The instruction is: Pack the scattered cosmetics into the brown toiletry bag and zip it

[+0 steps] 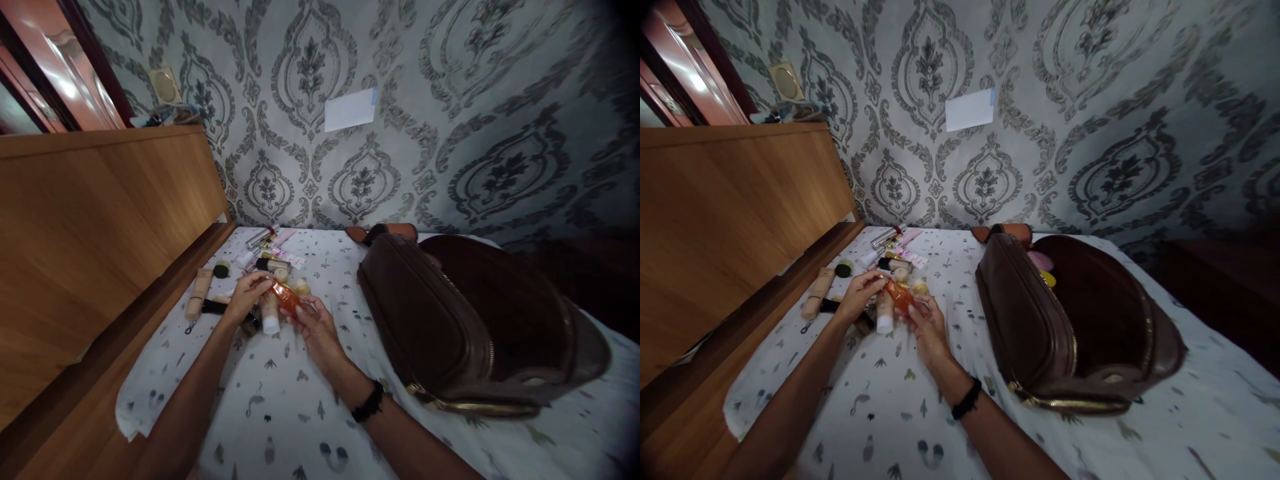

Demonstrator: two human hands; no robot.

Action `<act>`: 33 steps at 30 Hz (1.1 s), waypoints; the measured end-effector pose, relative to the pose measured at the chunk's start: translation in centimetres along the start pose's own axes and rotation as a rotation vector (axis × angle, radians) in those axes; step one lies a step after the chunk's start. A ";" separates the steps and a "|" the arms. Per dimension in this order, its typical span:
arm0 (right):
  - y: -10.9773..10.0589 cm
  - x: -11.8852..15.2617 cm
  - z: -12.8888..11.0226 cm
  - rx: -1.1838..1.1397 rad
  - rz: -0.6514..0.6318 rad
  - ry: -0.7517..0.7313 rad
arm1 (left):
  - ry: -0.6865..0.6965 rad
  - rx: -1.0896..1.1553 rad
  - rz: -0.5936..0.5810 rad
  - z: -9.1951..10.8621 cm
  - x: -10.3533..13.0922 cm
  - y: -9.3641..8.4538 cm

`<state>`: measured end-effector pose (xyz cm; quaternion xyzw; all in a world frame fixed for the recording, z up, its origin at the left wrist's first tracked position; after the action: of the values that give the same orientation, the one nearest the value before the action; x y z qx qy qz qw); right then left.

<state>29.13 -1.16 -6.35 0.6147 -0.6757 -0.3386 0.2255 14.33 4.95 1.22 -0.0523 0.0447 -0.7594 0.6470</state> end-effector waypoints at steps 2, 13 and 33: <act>0.0 0.1 0.0 0.000 0.007 0.006 | 0.002 0.002 0.003 0.0 0.0 0.0; -0.2 -0.1 -0.1 0.004 -0.004 -0.030 | -0.004 0.012 0.023 -0.1 -0.1 -0.2; -1.2 3.2 -2.0 -0.060 -0.007 0.065 | -0.002 -0.107 0.032 2.0 2.0 2.0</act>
<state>30.93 -4.64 -6.30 0.6207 -0.6556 -0.3392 0.2644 16.25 2.68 3.02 -0.0869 0.0854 -0.7453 0.6555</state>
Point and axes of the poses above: each hand's wrist, its own x-axis away from the middle knuckle, its own y-axis out of the palm, z = x × y, the point moved 10 cm from there along -x, towards the middle knuckle, and after that the axes turned 15 degrees about -y, right-handed, at the moved point
